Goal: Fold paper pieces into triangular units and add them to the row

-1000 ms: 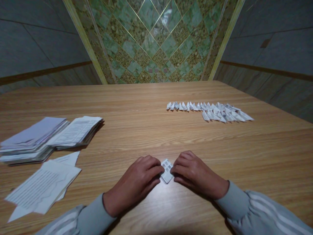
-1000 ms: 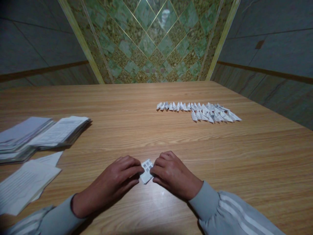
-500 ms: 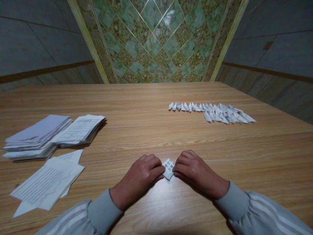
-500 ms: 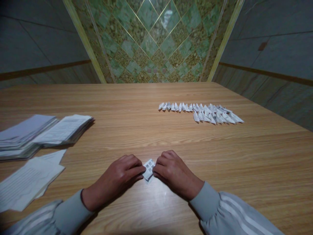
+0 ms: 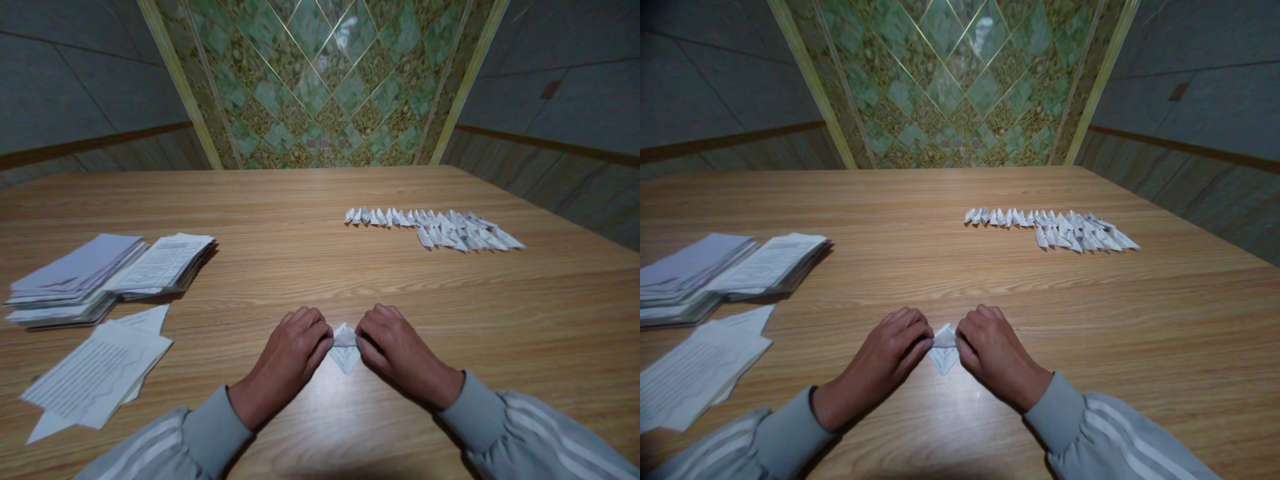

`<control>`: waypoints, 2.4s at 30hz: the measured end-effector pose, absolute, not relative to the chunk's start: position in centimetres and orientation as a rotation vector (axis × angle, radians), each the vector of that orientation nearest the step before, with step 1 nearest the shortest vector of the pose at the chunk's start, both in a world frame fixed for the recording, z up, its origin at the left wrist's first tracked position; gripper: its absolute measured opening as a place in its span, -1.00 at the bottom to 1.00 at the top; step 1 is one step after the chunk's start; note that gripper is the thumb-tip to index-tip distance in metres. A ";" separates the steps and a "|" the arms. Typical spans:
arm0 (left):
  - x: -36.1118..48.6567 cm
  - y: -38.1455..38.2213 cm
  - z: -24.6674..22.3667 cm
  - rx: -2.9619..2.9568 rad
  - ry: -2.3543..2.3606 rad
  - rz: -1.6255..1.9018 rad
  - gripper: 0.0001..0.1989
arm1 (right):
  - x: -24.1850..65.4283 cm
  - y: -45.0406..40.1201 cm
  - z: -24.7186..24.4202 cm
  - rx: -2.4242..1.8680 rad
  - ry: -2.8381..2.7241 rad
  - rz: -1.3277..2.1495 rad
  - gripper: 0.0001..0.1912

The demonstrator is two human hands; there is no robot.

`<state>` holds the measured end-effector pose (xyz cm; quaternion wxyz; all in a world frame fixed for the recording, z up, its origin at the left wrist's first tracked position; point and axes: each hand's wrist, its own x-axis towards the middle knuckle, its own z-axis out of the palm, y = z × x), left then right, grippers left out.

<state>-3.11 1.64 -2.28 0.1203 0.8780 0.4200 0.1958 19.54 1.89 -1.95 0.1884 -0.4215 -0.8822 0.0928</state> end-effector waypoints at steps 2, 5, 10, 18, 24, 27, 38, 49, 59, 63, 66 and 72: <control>-3.0 1.6 -2.2 2.556 1.249 0.566 -0.81 | 19.3 1.9 -2.0 -1.236 -2.468 0.244 -0.85; -2.8 1.6 -2.1 2.546 1.281 0.566 -0.82 | 19.1 1.8 -2.0 -1.277 -2.469 0.220 -0.87; -2.8 1.7 -2.0 2.509 1.301 0.570 -0.87 | 18.7 1.8 -2.1 -1.358 -2.483 0.145 -0.84; -2.3 1.9 -1.9 2.305 1.347 0.651 -0.91 | 18.1 1.5 -2.0 -1.491 -2.446 0.048 -0.85; -2.0 1.5 -1.6 2.305 1.419 0.637 -0.91 | 18.0 1.3 -1.9 -1.514 -2.437 0.001 -0.84; -1.9 1.5 -1.6 2.348 1.450 0.593 -0.90 | 18.0 1.3 -1.9 -1.521 -2.444 -0.009 -0.83; -2.0 1.5 -2.1 2.312 1.506 0.574 -0.89 | 18.0 1.5 -1.8 -1.604 -2.430 0.019 -0.82; -2.3 1.7 -2.1 2.240 1.438 0.610 -0.90 | 18.9 1.4 -1.6 -0.998 -2.591 -0.081 -0.93; -3.7 2.4 -1.9 2.340 1.314 0.611 -0.96 | 19.1 1.2 -1.2 -1.005 -2.638 0.030 -0.90; -3.4 2.1 -2.1 2.413 1.249 0.616 -0.93 | 19.1 1.0 -1.0 -1.037 -2.637 0.140 -0.86; -3.1 2.0 -2.2 2.408 1.243 0.643 -0.92 | 19.1 1.1 -1.2 -1.038 -2.623 0.191 -0.86; -2.8 2.1 -2.4 2.359 1.236 0.656 -0.78 | 18.8 1.5 -1.9 -1.275 -2.297 0.408 -0.95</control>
